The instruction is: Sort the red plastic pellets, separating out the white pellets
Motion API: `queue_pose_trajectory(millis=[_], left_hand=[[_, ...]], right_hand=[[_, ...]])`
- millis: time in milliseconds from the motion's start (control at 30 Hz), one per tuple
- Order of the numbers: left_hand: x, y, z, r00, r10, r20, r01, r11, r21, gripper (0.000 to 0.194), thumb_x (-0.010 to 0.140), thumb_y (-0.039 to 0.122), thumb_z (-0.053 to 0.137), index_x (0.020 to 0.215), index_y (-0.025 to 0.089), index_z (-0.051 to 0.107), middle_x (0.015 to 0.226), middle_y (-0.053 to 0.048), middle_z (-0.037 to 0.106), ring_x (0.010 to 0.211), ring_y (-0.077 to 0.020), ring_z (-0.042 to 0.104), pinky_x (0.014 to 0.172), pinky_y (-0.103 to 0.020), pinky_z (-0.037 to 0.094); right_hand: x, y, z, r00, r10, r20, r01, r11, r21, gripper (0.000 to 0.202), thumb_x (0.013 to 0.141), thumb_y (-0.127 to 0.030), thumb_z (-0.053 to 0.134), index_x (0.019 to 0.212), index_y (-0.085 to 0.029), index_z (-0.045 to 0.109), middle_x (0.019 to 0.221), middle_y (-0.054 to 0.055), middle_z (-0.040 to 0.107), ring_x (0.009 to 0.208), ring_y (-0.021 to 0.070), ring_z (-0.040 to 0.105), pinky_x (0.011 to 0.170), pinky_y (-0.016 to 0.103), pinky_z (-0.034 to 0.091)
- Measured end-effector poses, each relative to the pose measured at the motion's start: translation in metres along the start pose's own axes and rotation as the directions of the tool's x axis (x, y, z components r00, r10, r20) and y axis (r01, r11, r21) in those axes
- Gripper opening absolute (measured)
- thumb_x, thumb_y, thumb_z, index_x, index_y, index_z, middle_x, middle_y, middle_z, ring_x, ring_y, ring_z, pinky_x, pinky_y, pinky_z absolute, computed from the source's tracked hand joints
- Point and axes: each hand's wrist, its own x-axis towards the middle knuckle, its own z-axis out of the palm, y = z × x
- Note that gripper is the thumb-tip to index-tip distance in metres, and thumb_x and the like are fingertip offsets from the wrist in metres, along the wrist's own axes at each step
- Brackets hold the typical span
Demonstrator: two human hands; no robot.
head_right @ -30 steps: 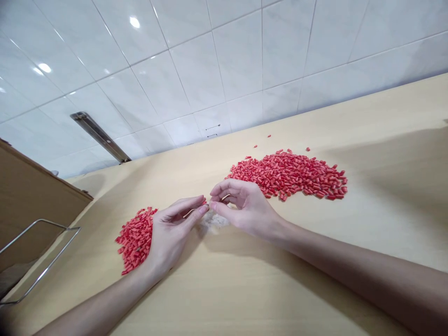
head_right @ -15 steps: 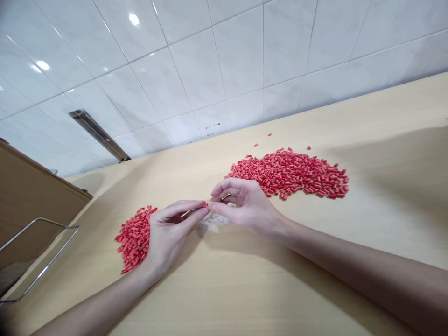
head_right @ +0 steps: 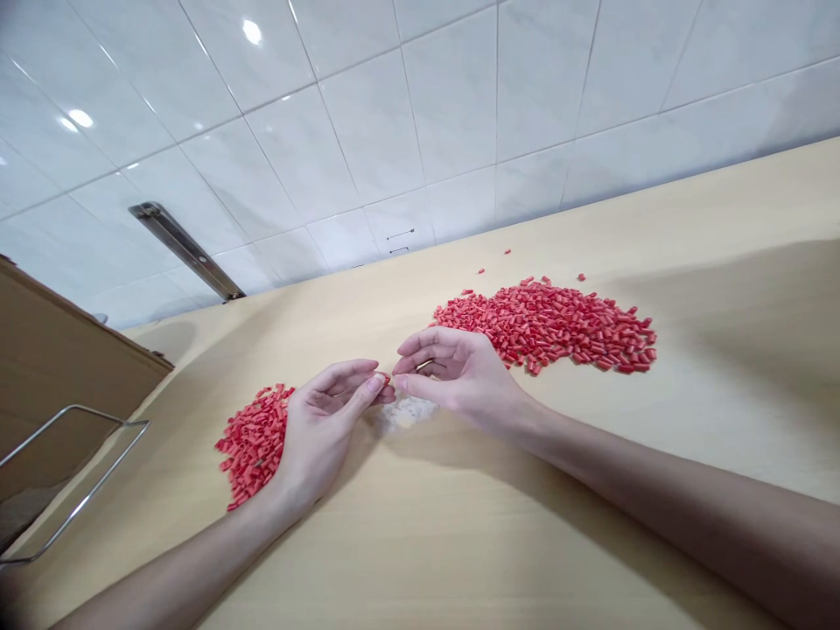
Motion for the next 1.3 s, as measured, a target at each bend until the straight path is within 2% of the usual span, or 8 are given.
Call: queue_pose_trajectory(millis=[167, 300, 567, 833, 1300], left_hand=[[0.0009, -0.0008, 0.0005, 1.0, -0.006, 0.01, 0.007, 1.0, -0.016, 0.018, 0.074, 0.022, 0.079, 0.09, 0.015, 0.072, 0.078, -0.004, 0.076, 0.073, -0.0152, 0.074, 0.074, -0.024, 0.06], [0.001, -0.0017, 0.0003, 1.0, -0.007, 0.009, 0.007, 1.0, -0.022, 0.018, 0.073, 0.023, 0.08, 0.088, 0.016, 0.073, 0.079, -0.003, 0.076, 0.073, -0.0152, 0.074, 0.074, -0.024, 0.06], [0.0012, -0.0041, 0.0, 1.0, -0.021, -0.004, 0.021, 0.999, -0.028, 0.016, 0.072, 0.021, 0.081, 0.086, 0.016, 0.075, 0.08, -0.004, 0.077, 0.073, -0.0151, 0.074, 0.074, -0.024, 0.06], [0.0012, -0.0028, 0.0004, 1.0, -0.026, -0.005, 0.026, 1.0, -0.008, 0.017, 0.07, 0.02, 0.082, 0.084, 0.015, 0.074, 0.079, -0.005, 0.077, 0.072, -0.0154, 0.074, 0.073, -0.024, 0.06], [0.0014, -0.0019, 0.0007, 1.0, -0.029, 0.01, 0.029, 0.999, 0.017, 0.015, 0.07, 0.019, 0.081, 0.083, 0.015, 0.074, 0.079, -0.004, 0.078, 0.072, -0.0136, 0.073, 0.072, -0.02, 0.059]], right_hand=[[0.0005, 0.0009, 0.0007, 1.0, -0.008, 0.005, 0.008, 1.0, 0.018, 0.031, 0.063, -0.022, 0.085, 0.087, -0.018, 0.066, 0.081, 0.004, 0.072, 0.078, 0.0174, 0.069, 0.075, 0.032, 0.057], [0.0008, 0.0023, 0.0006, 0.999, -0.027, -0.038, 0.027, 1.0, 0.0, 0.03, 0.064, -0.021, 0.085, 0.087, -0.017, 0.066, 0.081, 0.004, 0.073, 0.078, 0.0166, 0.068, 0.074, 0.03, 0.056], [0.0012, 0.0059, -0.0026, 0.998, 0.007, -0.061, -0.006, 1.0, 0.008, 0.031, 0.061, -0.019, 0.086, 0.086, -0.017, 0.068, 0.08, 0.004, 0.075, 0.075, 0.0156, 0.069, 0.073, 0.026, 0.056], [0.0021, 0.0067, -0.003, 0.999, 0.008, -0.049, -0.01, 0.999, -0.031, 0.025, 0.061, -0.022, 0.086, 0.08, -0.017, 0.07, 0.079, 0.003, 0.075, 0.074, 0.0158, 0.07, 0.073, 0.027, 0.057], [0.0001, 0.0046, -0.0008, 0.999, 0.052, -0.01, -0.053, 0.998, -0.037, 0.029, 0.059, -0.026, 0.088, 0.078, -0.017, 0.068, 0.079, 0.004, 0.073, 0.075, 0.017, 0.069, 0.071, 0.027, 0.056]])
